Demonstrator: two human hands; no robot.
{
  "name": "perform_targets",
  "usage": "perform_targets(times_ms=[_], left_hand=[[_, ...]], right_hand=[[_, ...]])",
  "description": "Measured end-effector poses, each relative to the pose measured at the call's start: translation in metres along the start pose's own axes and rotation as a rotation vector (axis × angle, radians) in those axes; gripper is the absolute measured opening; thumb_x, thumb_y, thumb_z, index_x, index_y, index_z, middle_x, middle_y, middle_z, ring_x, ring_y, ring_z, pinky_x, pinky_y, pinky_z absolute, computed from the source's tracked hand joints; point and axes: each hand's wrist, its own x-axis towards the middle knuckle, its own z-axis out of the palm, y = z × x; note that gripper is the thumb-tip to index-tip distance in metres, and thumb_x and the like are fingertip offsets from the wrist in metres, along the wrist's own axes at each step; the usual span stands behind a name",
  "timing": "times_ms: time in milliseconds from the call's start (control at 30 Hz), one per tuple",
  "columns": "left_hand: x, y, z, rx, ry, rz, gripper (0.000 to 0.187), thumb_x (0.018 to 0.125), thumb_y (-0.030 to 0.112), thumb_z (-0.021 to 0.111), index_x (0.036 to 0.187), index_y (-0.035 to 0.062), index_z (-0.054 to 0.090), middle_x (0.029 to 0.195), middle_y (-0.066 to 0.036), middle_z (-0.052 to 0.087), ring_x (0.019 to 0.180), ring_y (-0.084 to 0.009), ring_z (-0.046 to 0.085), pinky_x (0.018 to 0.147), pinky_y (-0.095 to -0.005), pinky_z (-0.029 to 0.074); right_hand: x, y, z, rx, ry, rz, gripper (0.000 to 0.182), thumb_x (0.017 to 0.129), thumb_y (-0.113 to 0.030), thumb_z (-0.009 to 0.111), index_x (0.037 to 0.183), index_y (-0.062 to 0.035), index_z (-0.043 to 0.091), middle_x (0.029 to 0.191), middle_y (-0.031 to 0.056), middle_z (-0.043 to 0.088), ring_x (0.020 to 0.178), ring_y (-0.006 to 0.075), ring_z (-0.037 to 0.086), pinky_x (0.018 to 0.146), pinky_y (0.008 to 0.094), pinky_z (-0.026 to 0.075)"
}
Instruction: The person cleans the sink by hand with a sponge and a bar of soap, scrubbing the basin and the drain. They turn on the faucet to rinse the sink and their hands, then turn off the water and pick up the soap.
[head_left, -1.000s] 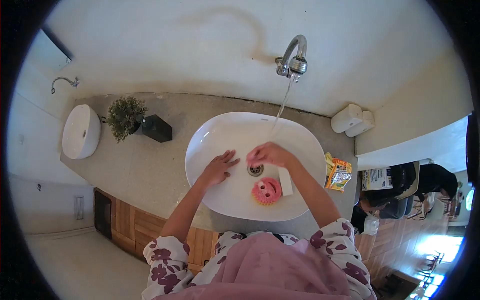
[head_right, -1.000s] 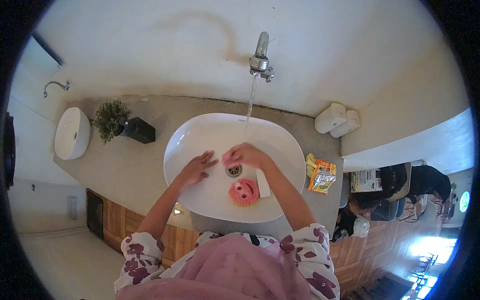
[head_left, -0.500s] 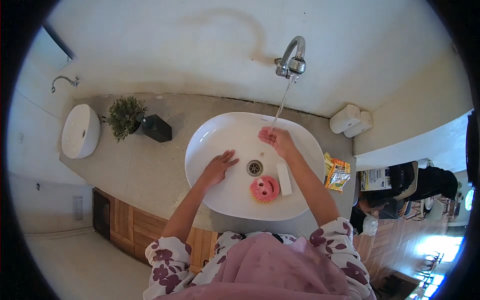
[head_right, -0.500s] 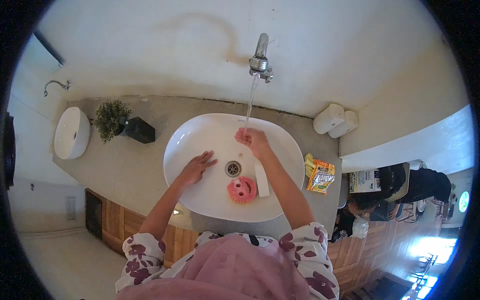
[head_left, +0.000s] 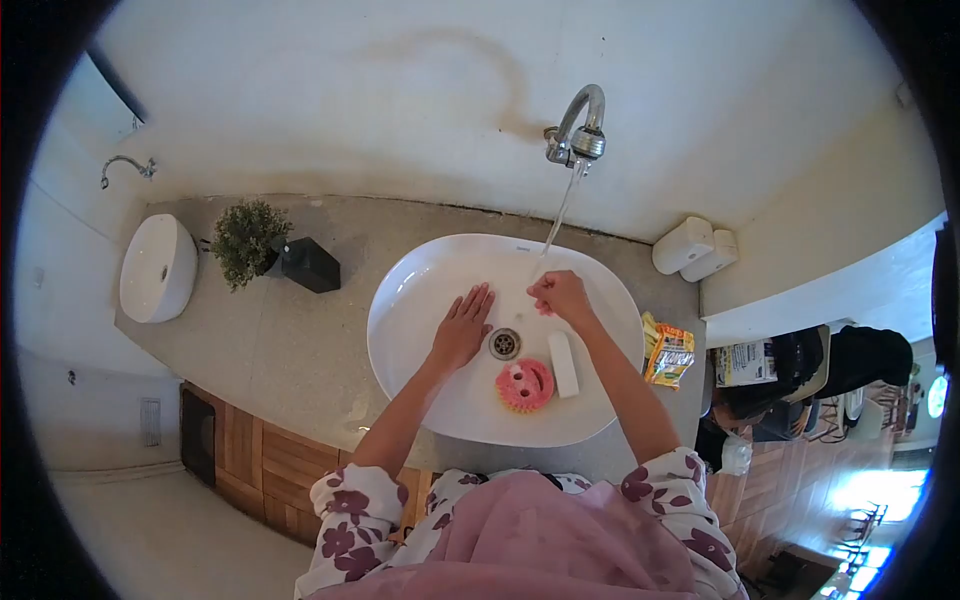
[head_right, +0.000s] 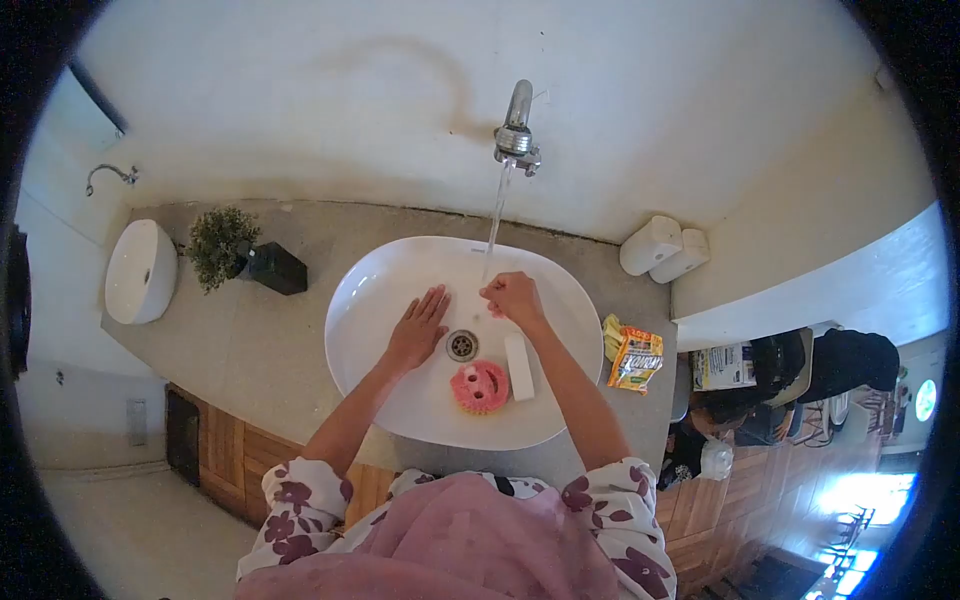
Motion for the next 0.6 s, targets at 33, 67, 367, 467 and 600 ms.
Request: perform_targets(times_ms=[33,67,367,467,600], left_hand=[[0.002,0.001,0.006,0.019,-0.022,-0.013,0.062,0.093,0.031,0.05,0.146,0.0049,0.029,0.155,-0.015,0.022,0.142,-0.0285,0.023,0.114,-0.0441,0.023],[0.004,0.001,0.011,0.039,-0.043,-0.024,0.067,0.095,0.04,0.046,0.148,0.0063,0.023,0.156,-0.015,0.018,0.144,-0.028,0.018,0.116,-0.0446,0.02],[-0.028,0.013,0.004,0.027,-0.307,0.079,0.07,0.096,0.048,0.039,0.151,0.0103,0.018,0.158,-0.014,0.008,0.146,-0.0262,0.007,0.117,-0.045,0.011],[-0.043,0.02,-0.004,0.026,-0.419,0.091,0.071,0.097,0.046,0.039,0.151,0.0079,0.015,0.158,-0.015,0.008,0.146,-0.0282,0.007,0.117,-0.0449,0.012],[-0.062,0.029,-0.026,-0.073,-0.588,0.115,0.069,0.097,0.041,0.042,0.15,0.0065,0.015,0.158,-0.014,0.011,0.146,-0.0272,0.01,0.117,-0.043,0.017]], right_hand=[[-0.008,0.001,-0.001,-0.074,0.086,-0.003,0.017,0.083,-0.014,0.071,0.083,0.0027,0.068,0.065,0.0085,0.066,0.051,0.0127,0.062,0.047,0.0244,0.05],[-0.011,0.009,-0.002,-0.075,0.09,-0.006,0.017,0.083,-0.014,0.071,0.083,0.0027,0.068,0.065,0.0085,0.066,0.051,0.0127,0.062,0.047,0.0244,0.05],[-0.002,0.028,-0.051,-0.183,0.544,-0.347,0.009,0.081,-0.014,0.067,0.087,-0.0064,0.069,0.074,0.0097,0.067,0.066,0.0207,0.065,0.061,0.0325,0.051],[0.011,-0.012,-0.075,-0.329,0.71,-0.574,0.017,0.085,-0.014,0.064,0.1,-0.008,0.065,0.098,0.0125,0.065,0.079,0.0271,0.064,0.065,0.0366,0.052],[0.023,-0.069,-0.097,-0.457,0.683,-0.776,0.041,0.088,-0.018,0.061,0.127,-0.0082,0.05,0.118,0.0176,0.056,0.103,0.0326,0.057,0.086,0.0417,0.048]])
